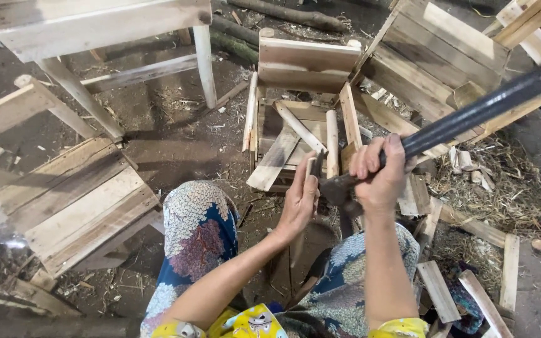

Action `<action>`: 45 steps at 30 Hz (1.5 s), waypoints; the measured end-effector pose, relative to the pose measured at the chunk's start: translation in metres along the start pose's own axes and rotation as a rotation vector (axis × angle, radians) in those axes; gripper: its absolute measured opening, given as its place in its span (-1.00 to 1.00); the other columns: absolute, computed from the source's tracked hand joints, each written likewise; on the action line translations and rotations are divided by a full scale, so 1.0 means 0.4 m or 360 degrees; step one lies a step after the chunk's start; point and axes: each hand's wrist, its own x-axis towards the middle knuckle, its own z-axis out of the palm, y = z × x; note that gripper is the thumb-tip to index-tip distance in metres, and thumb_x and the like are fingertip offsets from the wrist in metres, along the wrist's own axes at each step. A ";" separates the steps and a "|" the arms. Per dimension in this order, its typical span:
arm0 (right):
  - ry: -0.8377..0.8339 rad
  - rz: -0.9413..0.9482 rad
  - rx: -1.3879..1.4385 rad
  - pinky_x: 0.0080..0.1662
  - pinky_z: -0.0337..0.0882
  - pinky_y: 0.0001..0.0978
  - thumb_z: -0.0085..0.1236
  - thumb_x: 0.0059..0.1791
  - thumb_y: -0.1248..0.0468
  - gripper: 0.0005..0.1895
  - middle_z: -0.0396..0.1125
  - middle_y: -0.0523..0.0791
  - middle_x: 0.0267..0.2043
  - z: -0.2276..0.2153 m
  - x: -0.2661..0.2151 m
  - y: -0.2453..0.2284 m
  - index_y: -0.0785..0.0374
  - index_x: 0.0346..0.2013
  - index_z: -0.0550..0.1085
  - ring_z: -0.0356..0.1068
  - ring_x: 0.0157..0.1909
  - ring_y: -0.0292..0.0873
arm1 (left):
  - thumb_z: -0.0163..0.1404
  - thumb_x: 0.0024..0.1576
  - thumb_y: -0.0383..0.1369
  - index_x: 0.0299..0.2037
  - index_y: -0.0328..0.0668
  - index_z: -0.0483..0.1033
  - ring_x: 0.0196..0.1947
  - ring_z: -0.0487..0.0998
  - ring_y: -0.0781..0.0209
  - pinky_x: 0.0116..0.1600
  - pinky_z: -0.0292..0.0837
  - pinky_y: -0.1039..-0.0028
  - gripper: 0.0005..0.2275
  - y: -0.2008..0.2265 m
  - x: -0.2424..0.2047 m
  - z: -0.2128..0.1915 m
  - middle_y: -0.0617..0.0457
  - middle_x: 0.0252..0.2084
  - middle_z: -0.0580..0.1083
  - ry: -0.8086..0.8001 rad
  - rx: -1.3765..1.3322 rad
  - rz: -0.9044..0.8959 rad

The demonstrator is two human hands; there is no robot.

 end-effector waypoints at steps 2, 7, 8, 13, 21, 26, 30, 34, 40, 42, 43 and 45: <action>-0.0192 0.0209 0.0002 -0.69 0.15 -0.49 -0.27 0.08 0.13 -0.67 -0.13 -0.27 -0.81 -0.070 0.020 0.015 0.01 -0.59 0.13 0.00 -0.84 -0.31 | -0.38 0.22 -0.04 0.31 0.24 0.09 -0.51 0.48 0.09 -0.48 0.35 0.27 -0.56 -0.060 0.012 -0.014 -0.17 -0.52 0.41 -0.0207 0.0255 0.0165; -0.0330 0.0471 0.0106 -0.67 0.17 -0.47 -0.25 0.08 0.10 -0.76 -0.14 -0.27 -0.79 -0.118 0.037 -0.014 0.02 -0.46 0.17 -0.01 -0.83 -0.30 | -0.21 0.19 -0.14 0.30 0.29 0.11 -0.26 0.46 -0.04 -0.16 0.38 0.14 -0.57 0.008 -0.016 -0.056 -0.22 -0.30 0.46 -0.0505 0.0427 0.0166; -0.0371 0.0538 0.0124 -0.64 0.18 -0.47 -0.21 0.08 0.08 -0.76 -0.14 -0.27 -0.79 -0.116 0.037 -0.023 0.01 -0.45 0.15 -0.02 -0.82 -0.30 | -0.17 0.19 -0.18 0.30 0.26 0.12 -0.46 0.42 0.12 -0.28 0.36 0.24 -0.57 0.000 -0.018 -0.059 -0.19 -0.52 0.44 -0.0568 0.0445 0.0132; -0.0361 0.0658 0.0116 -0.63 0.16 -0.45 -0.20 0.08 0.08 -0.75 -0.14 -0.27 -0.79 -0.130 0.031 -0.034 0.02 -0.46 0.14 -0.01 -0.81 -0.29 | -0.10 0.16 -0.22 0.30 0.27 0.11 -0.53 0.36 0.20 -0.33 0.34 0.32 -0.53 0.010 -0.018 -0.061 -0.09 -0.58 0.43 -0.0686 0.0457 0.0092; -0.0213 0.0750 0.0097 -0.61 0.15 -0.42 -0.14 0.06 0.10 -0.75 -0.15 -0.27 -0.78 -0.128 0.020 -0.076 0.03 -0.48 0.17 -0.02 -0.80 -0.28 | -0.16 0.20 -0.28 0.34 0.19 0.03 -0.60 0.33 0.19 -0.37 0.35 0.34 -0.53 0.023 0.017 -0.093 -0.04 -0.61 0.42 -0.0970 0.0538 0.0043; -0.0345 0.0926 0.0167 -0.61 0.13 -0.48 -0.15 0.05 0.06 -0.74 -0.17 -0.32 -0.77 -0.160 0.028 -0.082 0.03 -0.48 0.15 -0.03 -0.80 -0.34 | -0.16 0.18 -0.35 0.31 0.13 0.08 -0.48 0.47 -0.04 -0.23 0.41 0.14 -0.54 0.074 0.028 -0.119 -0.40 -0.18 0.49 -0.1354 0.0586 -0.0012; -0.0319 0.0992 0.0294 -0.63 0.09 -0.53 -0.16 0.06 0.08 -0.74 -0.19 -0.34 -0.77 -0.186 0.028 -0.073 0.04 -0.48 0.14 -0.06 -0.80 -0.38 | -0.20 0.18 -0.29 0.28 0.06 0.09 -0.16 0.48 -0.28 -0.02 0.37 -0.07 -0.58 0.109 0.010 -0.106 -0.35 0.13 0.33 -0.1482 0.0538 -0.0018; -0.0287 0.0909 0.0294 -0.61 0.11 -0.56 -0.18 0.08 0.08 -0.73 -0.18 -0.36 -0.76 -0.198 0.026 -0.083 0.01 -0.48 0.12 -0.05 -0.79 -0.41 | -0.23 0.22 -0.21 0.34 0.09 0.00 -0.69 0.19 0.36 -0.63 0.31 0.56 -0.54 0.118 -0.004 -0.091 0.02 -0.58 0.26 -0.1281 0.0062 -0.0239; -0.0195 0.0877 0.0398 -0.61 0.10 -0.60 -0.19 0.08 0.08 -0.73 -0.20 -0.35 -0.76 -0.217 0.020 -0.083 0.00 -0.50 0.15 -0.07 -0.79 -0.42 | -0.20 0.21 -0.18 0.37 0.23 -0.16 -0.84 0.17 0.35 -0.75 0.28 0.54 -0.47 0.031 0.010 -0.081 -0.01 -0.67 0.19 -0.1096 -0.0660 -0.0652; -0.0187 0.0856 0.0388 -0.62 0.11 -0.60 -0.19 0.08 0.09 -0.72 -0.19 -0.35 -0.77 -0.214 0.016 -0.072 -0.01 -0.51 0.16 -0.07 -0.79 -0.42 | -0.21 0.22 -0.21 0.37 0.25 -0.20 -0.85 0.19 0.34 -0.74 0.29 0.52 -0.46 0.033 0.008 -0.081 -0.02 -0.67 0.18 -0.1059 -0.0743 -0.0730; -0.0198 0.0824 0.0327 -0.62 0.10 -0.57 -0.20 0.07 0.08 -0.72 -0.19 -0.35 -0.78 -0.204 0.015 -0.069 -0.02 -0.52 0.15 -0.08 -0.80 -0.40 | -0.21 0.21 -0.29 0.37 0.26 -0.21 -0.84 0.20 0.33 -0.73 0.32 0.50 -0.45 0.036 0.008 -0.081 -0.02 -0.66 0.19 -0.1017 -0.0767 -0.0770; -0.0209 0.0794 0.0266 -0.63 0.09 -0.55 -0.21 0.07 0.08 -0.72 -0.19 -0.34 -0.79 -0.193 0.014 -0.056 -0.03 -0.53 0.15 -0.08 -0.81 -0.38 | -0.21 0.21 -0.36 0.37 0.27 -0.22 -0.83 0.22 0.32 -0.71 0.35 0.48 -0.44 0.047 0.008 -0.076 -0.03 -0.65 0.19 -0.0973 -0.0791 -0.0811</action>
